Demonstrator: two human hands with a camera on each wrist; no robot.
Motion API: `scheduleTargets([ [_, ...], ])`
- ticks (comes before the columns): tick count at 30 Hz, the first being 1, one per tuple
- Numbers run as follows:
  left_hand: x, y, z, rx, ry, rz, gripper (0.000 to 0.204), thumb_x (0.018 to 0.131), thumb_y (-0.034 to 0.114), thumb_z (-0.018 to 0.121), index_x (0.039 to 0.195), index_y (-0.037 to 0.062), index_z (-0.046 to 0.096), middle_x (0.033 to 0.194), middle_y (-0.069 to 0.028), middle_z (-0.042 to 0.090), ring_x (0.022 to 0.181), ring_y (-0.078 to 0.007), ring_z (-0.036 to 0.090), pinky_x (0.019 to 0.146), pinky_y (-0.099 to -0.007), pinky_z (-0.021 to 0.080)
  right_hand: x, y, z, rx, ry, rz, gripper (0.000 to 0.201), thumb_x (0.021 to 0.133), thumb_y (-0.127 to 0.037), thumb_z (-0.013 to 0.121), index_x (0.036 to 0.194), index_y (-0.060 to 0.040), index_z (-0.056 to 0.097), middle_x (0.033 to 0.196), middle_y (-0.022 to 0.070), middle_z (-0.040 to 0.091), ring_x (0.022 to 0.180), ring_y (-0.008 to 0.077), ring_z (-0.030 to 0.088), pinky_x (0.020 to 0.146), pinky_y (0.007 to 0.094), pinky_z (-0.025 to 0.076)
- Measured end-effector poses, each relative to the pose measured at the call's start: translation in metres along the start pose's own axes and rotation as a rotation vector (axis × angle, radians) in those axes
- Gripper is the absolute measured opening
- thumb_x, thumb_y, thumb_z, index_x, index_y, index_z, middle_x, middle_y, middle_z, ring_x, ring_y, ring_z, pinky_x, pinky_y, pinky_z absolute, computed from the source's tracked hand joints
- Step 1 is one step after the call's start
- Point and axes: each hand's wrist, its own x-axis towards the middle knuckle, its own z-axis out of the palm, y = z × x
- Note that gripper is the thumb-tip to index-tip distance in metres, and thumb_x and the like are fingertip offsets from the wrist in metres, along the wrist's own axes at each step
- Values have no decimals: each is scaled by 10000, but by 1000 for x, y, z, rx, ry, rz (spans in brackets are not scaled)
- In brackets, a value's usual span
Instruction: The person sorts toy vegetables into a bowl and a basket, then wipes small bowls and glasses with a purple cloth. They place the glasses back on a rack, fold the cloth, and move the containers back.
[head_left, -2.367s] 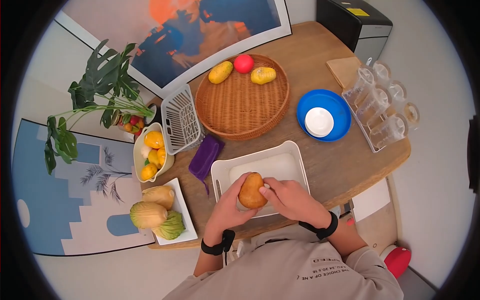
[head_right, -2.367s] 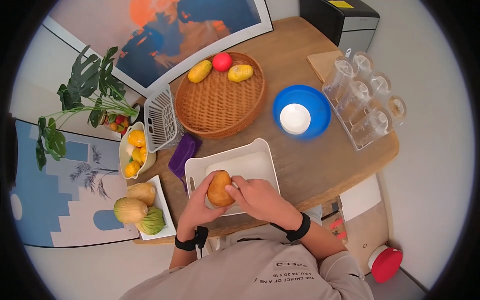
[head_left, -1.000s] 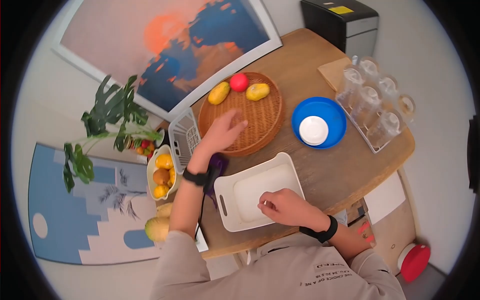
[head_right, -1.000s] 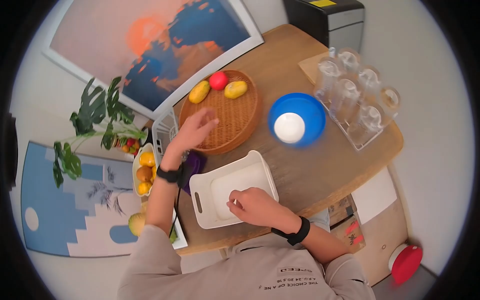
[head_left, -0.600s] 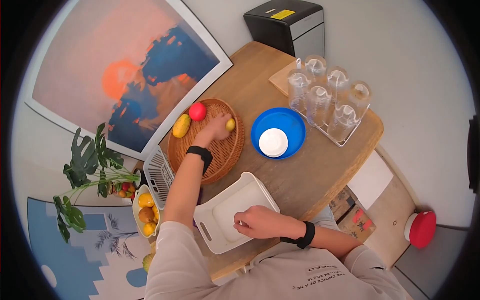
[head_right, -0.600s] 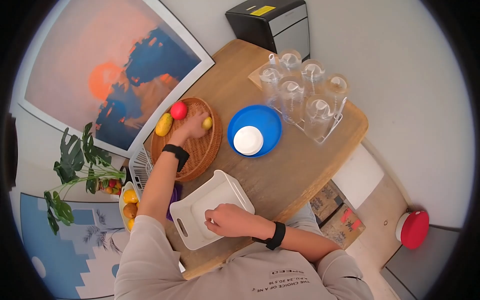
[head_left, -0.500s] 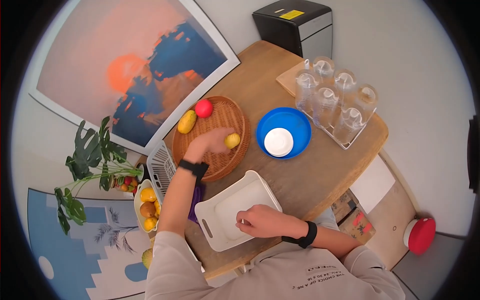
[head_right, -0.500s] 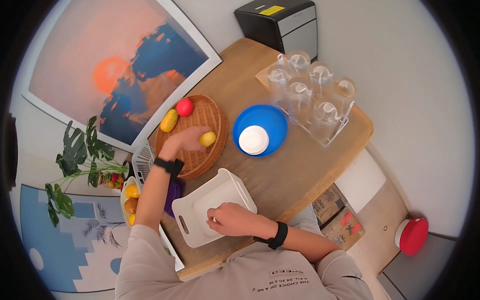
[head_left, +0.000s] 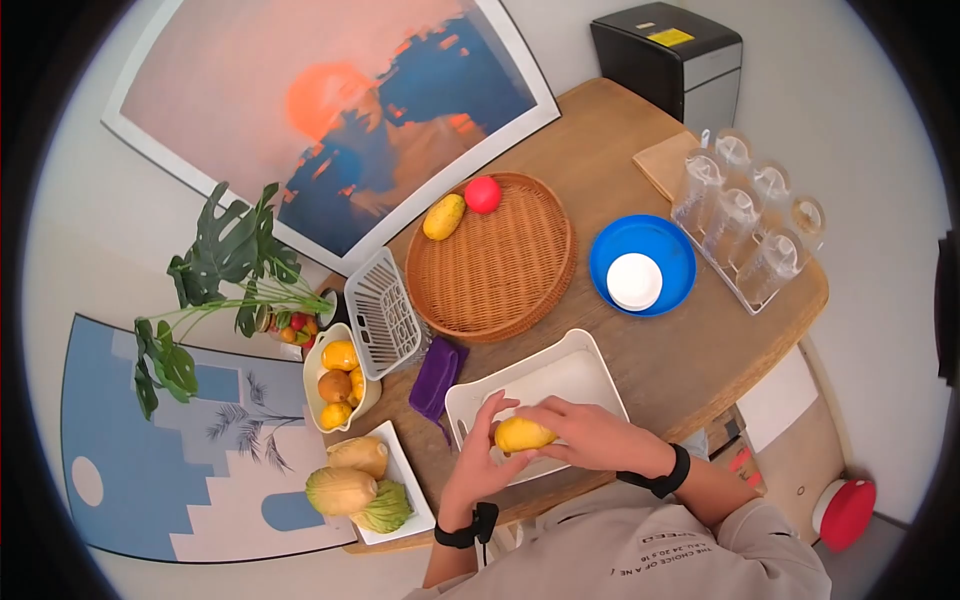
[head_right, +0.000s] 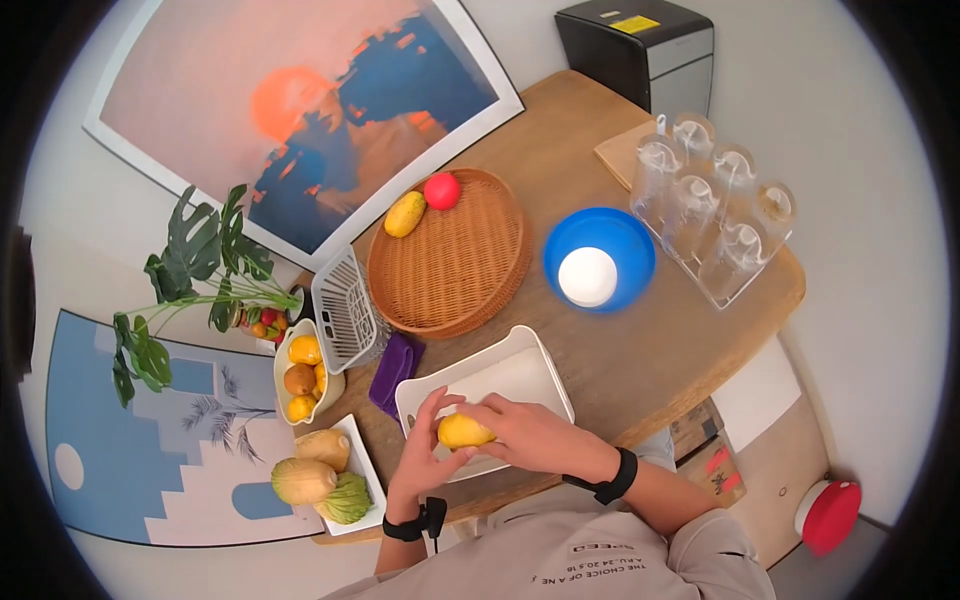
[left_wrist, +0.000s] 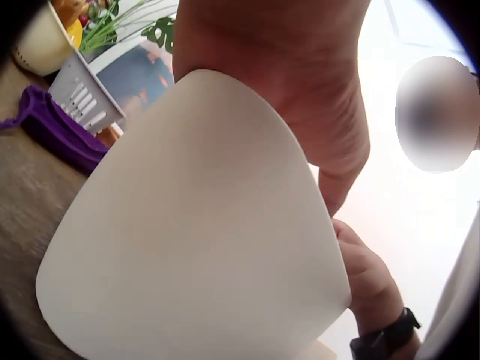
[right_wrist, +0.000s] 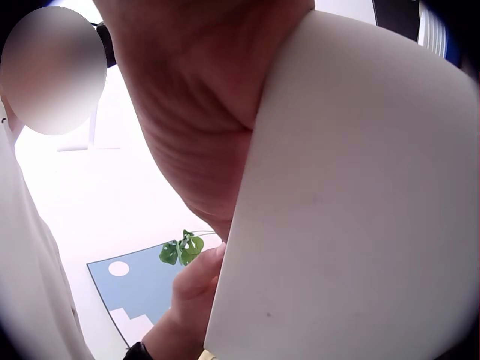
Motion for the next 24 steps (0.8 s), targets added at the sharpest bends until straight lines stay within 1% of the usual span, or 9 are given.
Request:
scheduleTargets([
  [3,0,5,0,172,8,174,847,781,97,810,1501,43,367,1409,-150,504,1049,-229,609,827,-306,511,8,-16,-13,85,-106,430,576,946,-271,667,1461,-138,447,1230,199,619,1006,390,670,833,451,547],
  [7,-1,-1,3,231,-42,153,817,758,67,789,1482,54,410,1405,-157,497,1025,-229,598,780,-303,512,7,-17,-15,61,-75,160,648,944,-285,643,1490,-83,359,959,232,658,844,444,662,740,494,523],
  [11,0,3,4,41,42,-25,809,723,12,789,1450,45,438,1370,-148,518,1230,-289,551,1030,-379,458,8,8,9,-25,135,-180,591,986,-358,587,1467,-80,387,756,222,652,755,458,656,689,497,511],
  [15,3,-9,4,133,59,163,789,743,22,797,1446,47,442,1369,-138,517,1257,-258,539,1049,-368,449,5,-8,-2,-176,13,225,342,1017,-355,546,1155,-57,638,699,198,642,708,444,656,664,478,518],
  [18,-1,-5,-2,82,72,187,777,794,-10,784,1476,64,420,1406,-95,497,1290,-200,509,1075,-351,433,1,-12,-9,125,41,263,467,1048,-354,498,791,1,657,614,188,608,630,412,638,629,452,516],
  [20,-6,-5,-4,-153,178,96,781,808,-33,775,1488,73,404,1408,-83,499,1314,-204,495,1097,-357,418,1,-12,-7,162,92,218,528,1060,-353,476,717,12,642,570,169,586,575,363,623,604,426,506],
  [22,-3,-29,-20,-385,457,126,737,852,-48,734,1478,54,359,1260,-104,587,1014,-185,648,817,-312,566,2,-14,-7,177,114,206,543,1065,-337,465,694,20,641,551,132,577,538,282,600,569,383,485],
  [23,0,-33,-35,-568,568,139,544,924,23,674,1399,37,411,1193,-135,612,850,-169,658,668,-277,552,3,-16,-8,172,105,214,526,1063,-321,466,708,22,648,554,105,579,528,226,585,548,353,469],
  [24,5,-27,-52,-562,722,210,379,1001,139,605,1330,34,447,1151,-161,633,830,-192,662,663,-284,547,3,-17,-9,168,98,224,509,1061,-304,467,722,25,655,557,77,581,518,169,570,527,323,452],
])
